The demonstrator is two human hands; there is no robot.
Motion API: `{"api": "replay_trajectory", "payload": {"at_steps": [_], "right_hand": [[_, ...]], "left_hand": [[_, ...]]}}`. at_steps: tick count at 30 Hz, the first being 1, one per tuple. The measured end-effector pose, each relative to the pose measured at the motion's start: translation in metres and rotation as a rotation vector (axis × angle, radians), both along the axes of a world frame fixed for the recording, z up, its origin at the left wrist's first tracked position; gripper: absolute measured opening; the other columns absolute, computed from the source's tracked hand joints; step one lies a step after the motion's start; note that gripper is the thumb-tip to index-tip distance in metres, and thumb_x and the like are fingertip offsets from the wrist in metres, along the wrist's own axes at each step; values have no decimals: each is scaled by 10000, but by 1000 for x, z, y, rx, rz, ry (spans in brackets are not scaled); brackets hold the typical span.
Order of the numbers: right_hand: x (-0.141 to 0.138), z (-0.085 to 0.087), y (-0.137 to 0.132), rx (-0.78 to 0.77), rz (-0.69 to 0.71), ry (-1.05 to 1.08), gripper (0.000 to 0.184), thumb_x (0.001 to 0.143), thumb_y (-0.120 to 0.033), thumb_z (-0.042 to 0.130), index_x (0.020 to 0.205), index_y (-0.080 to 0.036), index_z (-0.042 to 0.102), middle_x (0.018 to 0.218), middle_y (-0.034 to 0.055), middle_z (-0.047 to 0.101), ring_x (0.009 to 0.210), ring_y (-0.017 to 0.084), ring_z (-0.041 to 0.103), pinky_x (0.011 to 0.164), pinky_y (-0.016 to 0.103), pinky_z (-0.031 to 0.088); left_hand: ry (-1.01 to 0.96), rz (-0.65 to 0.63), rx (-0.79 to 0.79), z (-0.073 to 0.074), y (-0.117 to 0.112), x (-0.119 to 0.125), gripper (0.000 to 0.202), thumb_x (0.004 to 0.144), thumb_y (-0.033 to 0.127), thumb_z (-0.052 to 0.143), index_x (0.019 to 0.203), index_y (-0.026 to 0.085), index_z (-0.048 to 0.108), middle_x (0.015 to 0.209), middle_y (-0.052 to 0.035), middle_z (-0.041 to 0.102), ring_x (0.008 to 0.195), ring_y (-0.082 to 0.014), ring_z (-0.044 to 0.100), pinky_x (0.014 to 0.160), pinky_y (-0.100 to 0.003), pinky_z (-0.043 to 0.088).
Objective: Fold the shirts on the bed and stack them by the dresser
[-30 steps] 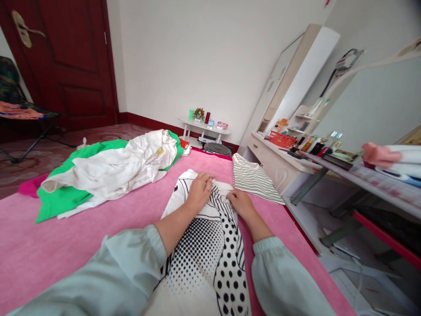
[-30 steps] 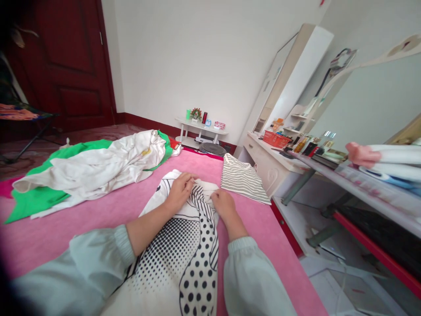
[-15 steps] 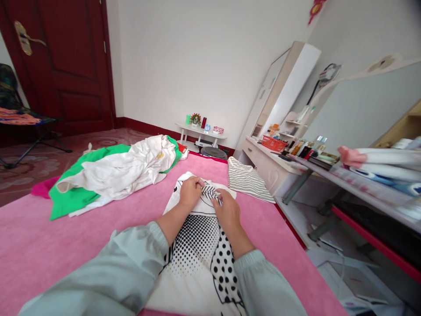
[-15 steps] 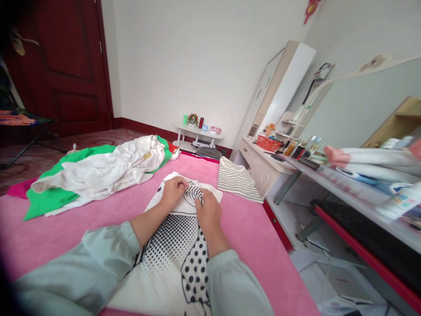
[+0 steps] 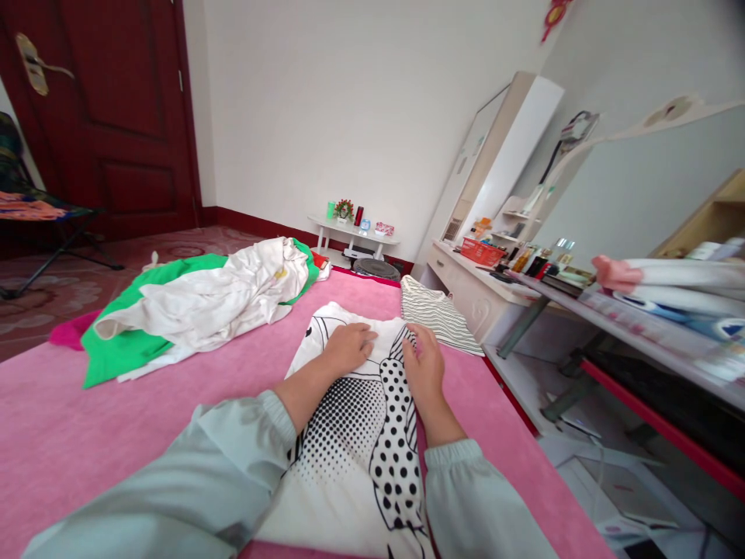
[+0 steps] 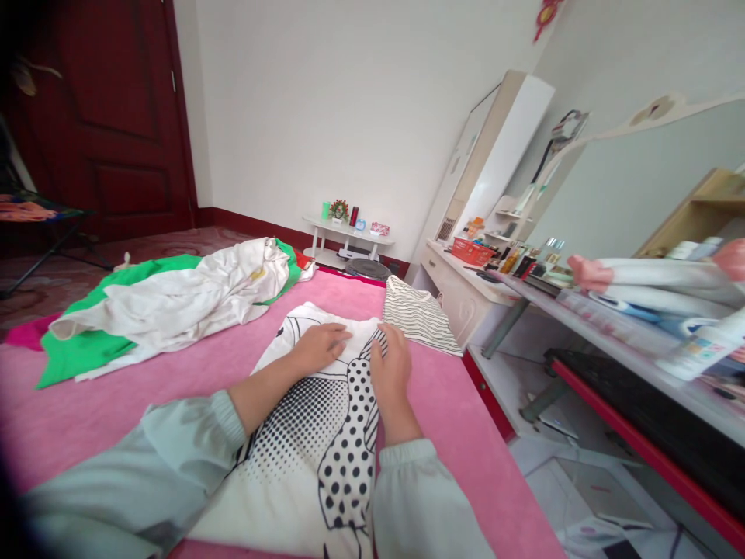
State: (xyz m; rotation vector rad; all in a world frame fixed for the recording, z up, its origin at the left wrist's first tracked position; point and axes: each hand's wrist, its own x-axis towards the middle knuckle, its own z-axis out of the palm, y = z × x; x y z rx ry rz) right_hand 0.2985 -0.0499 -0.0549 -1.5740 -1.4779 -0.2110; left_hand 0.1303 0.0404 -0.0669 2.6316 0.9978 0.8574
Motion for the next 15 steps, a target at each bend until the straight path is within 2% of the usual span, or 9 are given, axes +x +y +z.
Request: {"api": "replay_trajectory", "payload": {"at_steps": [2, 4, 6, 9, 12, 15], "right_hand": [[-1, -5, 4, -174, 120, -96, 445, 840, -368, 484, 1240, -186, 553, 1353, 111, 508, 1294, 254, 400, 1071, 439, 298], [6, -12, 9, -300, 137, -81, 520, 841, -443, 484, 1276, -164, 536, 1412, 132, 446, 1345, 283, 331, 1086, 475, 267], [17, -17, 12, -255, 81, 3, 517, 862, -451, 432, 1253, -135, 554, 1393, 147, 466, 1322, 270, 371, 1078, 450, 290], [32, -19, 12, -103, -36, 139, 441, 852, -397, 419, 1139, -125, 614, 1205, 136, 617, 1127, 227, 555, 991, 373, 397], [37, -13, 8, -157, -156, 213, 398, 802, -390, 480, 1064, -132, 633, 1037, 108, 681, 906, 210, 633, 851, 336, 467], [32, -6, 7, -304, -258, 156, 469, 791, -448, 504, 1127, -135, 599, 1012, 104, 680, 876, 225, 629, 783, 337, 464]], "left_hand": [[80, -6, 16, 0, -1, -1, 374, 886, 295, 446, 1205, 220, 627, 1319, -89, 552, 1221, -238, 495, 1049, -389, 355], [109, 4, 4, 0, -1, -2, 404, 911, 327, 412, 1250, 201, 593, 1359, -107, 513, 1260, -237, 459, 1056, -387, 347], [109, 11, -14, -1, 1, -3, 421, 913, 350, 416, 1263, 181, 579, 1374, -113, 496, 1270, -235, 448, 1059, -371, 346], [46, 49, -19, 1, 3, -3, 400, 885, 320, 463, 1228, 172, 604, 1339, -101, 529, 1225, -228, 490, 1050, -335, 359], [-47, 208, 28, 9, 4, -8, 348, 835, 234, 504, 1150, 197, 647, 1233, -73, 594, 1132, -219, 542, 1006, -315, 393], [-88, 482, 85, 21, 6, -23, 369, 807, 239, 543, 1168, 223, 615, 1166, -78, 604, 1093, -251, 544, 950, -358, 412]]}}
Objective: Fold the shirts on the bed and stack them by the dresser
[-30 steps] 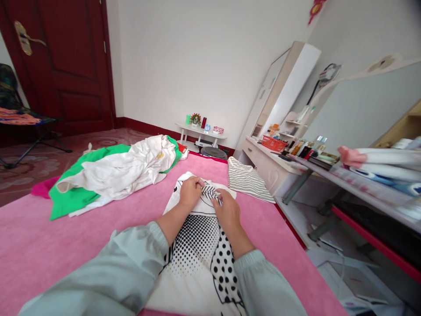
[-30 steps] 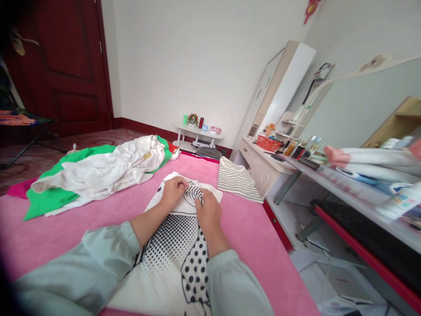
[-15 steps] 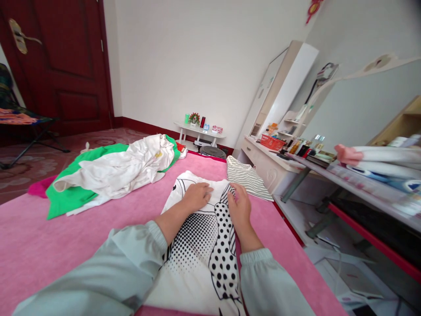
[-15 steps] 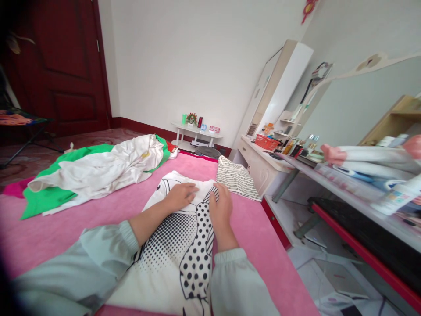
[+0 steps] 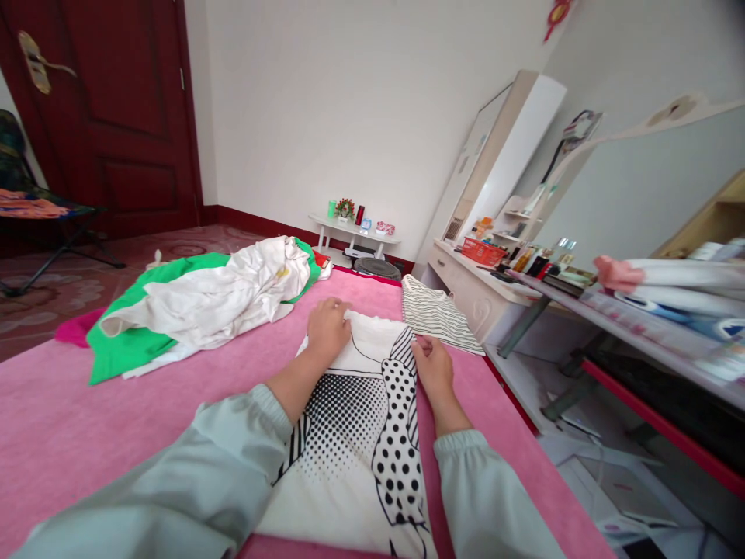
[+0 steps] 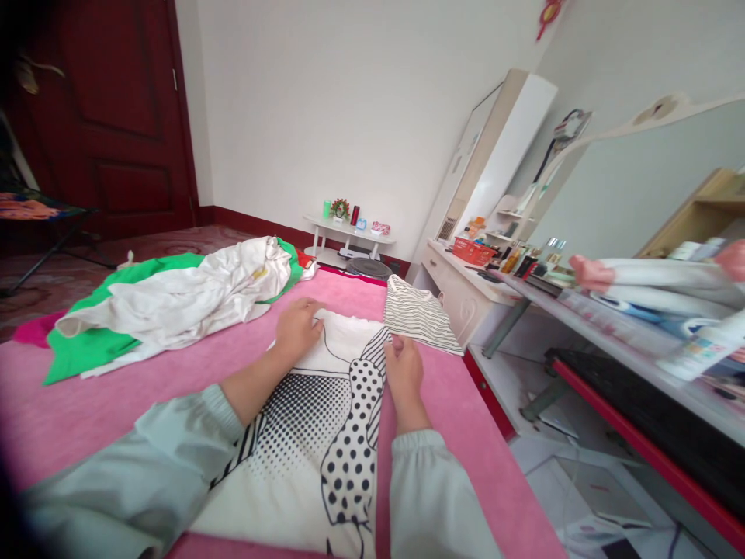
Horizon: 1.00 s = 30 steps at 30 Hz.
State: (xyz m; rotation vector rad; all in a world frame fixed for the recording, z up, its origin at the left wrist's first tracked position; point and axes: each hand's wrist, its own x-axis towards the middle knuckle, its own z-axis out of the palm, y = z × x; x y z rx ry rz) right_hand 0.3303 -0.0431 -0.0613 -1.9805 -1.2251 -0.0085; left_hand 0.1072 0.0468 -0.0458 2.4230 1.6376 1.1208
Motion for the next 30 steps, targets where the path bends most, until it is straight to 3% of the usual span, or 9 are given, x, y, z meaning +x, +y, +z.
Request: {"api": "replay_trajectory", "payload": {"at_steps": [4, 9, 15, 21, 24, 28, 30], "right_hand": [[-8, 5, 2, -178, -6, -85, 395, 794, -447, 526, 1080, -193, 624, 933, 61, 674, 869, 231, 618, 700, 317, 443], [-14, 5, 5, -136, -34, -236, 229, 803, -354, 546, 946, -207, 648, 983, 66, 634, 867, 213, 597, 680, 303, 429], [-22, 7, 7, -56, -3, -330, 435, 801, -248, 560, 1224, -162, 503, 1154, 123, 563, 1007, 241, 560, 777, 318, 435], [-26, 9, 4, -110, -8, -395, 166, 818, -266, 528, 923, -196, 635, 976, 94, 620, 887, 229, 580, 702, 312, 422], [-24, 12, 8, 17, 0, -234, 123, 779, -292, 544, 807, -197, 617, 820, 56, 645, 775, 214, 591, 675, 315, 431], [-16, 9, 23, 246, 81, 395, 181, 731, -338, 566, 797, -170, 585, 712, 43, 661, 677, 204, 615, 629, 320, 483], [-9, 4, 27, 266, 74, 551, 203, 696, -299, 578, 835, -152, 582, 719, 57, 666, 669, 213, 627, 619, 335, 502]], "left_hand": [[8, 253, -150, 11, 11, -26, 507, 754, 446, 620, 1172, 163, 573, 1126, -151, 616, 1074, -327, 546, 898, -428, 413], [26, 252, -396, 11, 26, -41, 494, 693, 620, 604, 938, 192, 629, 954, -121, 686, 947, -330, 612, 840, -436, 429], [37, 241, -340, 12, 26, -39, 427, 662, 550, 670, 923, 213, 635, 978, -96, 681, 926, -293, 621, 749, -348, 457], [4, 237, -310, 12, 25, -40, 282, 687, 449, 662, 837, 213, 633, 923, -79, 679, 889, -276, 623, 712, -326, 449], [-83, 188, -317, 10, 31, -40, 261, 712, 457, 636, 761, 202, 607, 854, -57, 672, 849, -246, 622, 682, -294, 441], [-324, 101, -361, 6, 43, -38, 274, 727, 452, 637, 739, 184, 581, 761, -20, 657, 735, -180, 615, 632, -247, 430], [-432, 89, -378, 2, 48, -37, 267, 715, 427, 659, 758, 174, 589, 751, -14, 657, 702, -162, 615, 616, -234, 432]]}}
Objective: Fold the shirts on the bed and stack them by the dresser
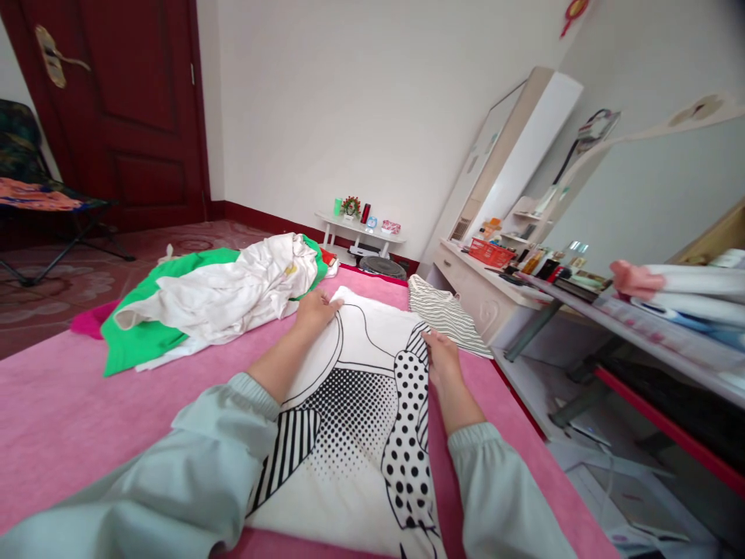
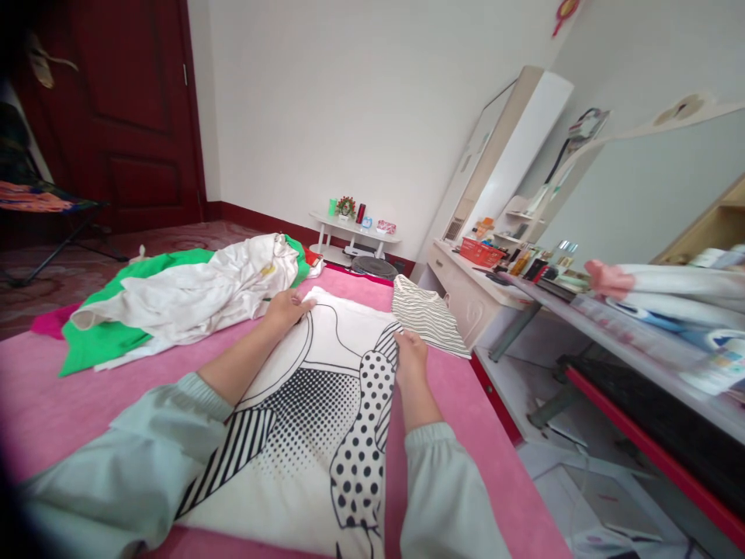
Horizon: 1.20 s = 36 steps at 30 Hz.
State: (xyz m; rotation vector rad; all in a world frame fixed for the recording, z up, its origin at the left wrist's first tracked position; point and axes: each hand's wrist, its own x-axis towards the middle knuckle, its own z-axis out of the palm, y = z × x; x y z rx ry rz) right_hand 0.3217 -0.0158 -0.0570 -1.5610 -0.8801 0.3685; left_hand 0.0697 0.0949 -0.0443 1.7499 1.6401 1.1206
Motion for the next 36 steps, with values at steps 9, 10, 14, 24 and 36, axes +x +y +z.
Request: {"api": "replay_trajectory", "payload": {"at_steps": [9, 10, 14, 24, 36], "right_hand": [[-11, 3, -20, 57, 25, -768, 375, 843, -296, 444, 1161, -162, 590, 1280, 119, 545, 1231, 224, 455, 1043, 397, 341], [-16, 2, -20, -1, 126, -823, 408, 872, -327, 427, 1225, -173, 558, 1332, 111, 516, 1281, 218, 410, 1068, 405, 309], [-26, -13, -16, -374, 379, -886, 551, 924, -457, 348, 1392, -172, 405, 1486, 111, 338, 1385, 234, 265, 1106, 474, 220], [-20, -22, -19, -309, 279, -970, 474, 930, -383, 358, 1330, -166, 492, 1426, 99, 440, 1329, 215, 364, 1089, 416, 245], [-121, 59, 8, -515, 278, -1105, 511, 879, -530, 380, 912, -147, 716, 957, 183, 696, 916, 292, 633, 772, 389, 440]], "left_hand": [[-10, -4, 5, -20, 5, -8, 295, 720, 325, 677, 963, 160, 651, 752, -17, 676, 704, -165, 633, 665, -243, 452], [-2, -6, 8, -20, 5, -9, 298, 735, 326, 662, 983, 161, 650, 760, -20, 679, 719, -167, 636, 674, -242, 452], [47, 5, 6, -21, -1, -11, 304, 783, 273, 598, 1057, 145, 631, 855, -57, 698, 809, -179, 643, 726, -245, 447], [397, -197, -126, -3, -67, -52, 433, 683, 617, 591, 573, 199, 621, 643, -59, 650, 685, -247, 631, 592, -284, 412], [64, -693, -97, 13, -189, -70, 271, 655, 232, 651, 925, 219, 638, 880, 1, 690, 794, -211, 622, 660, -257, 450]]}}
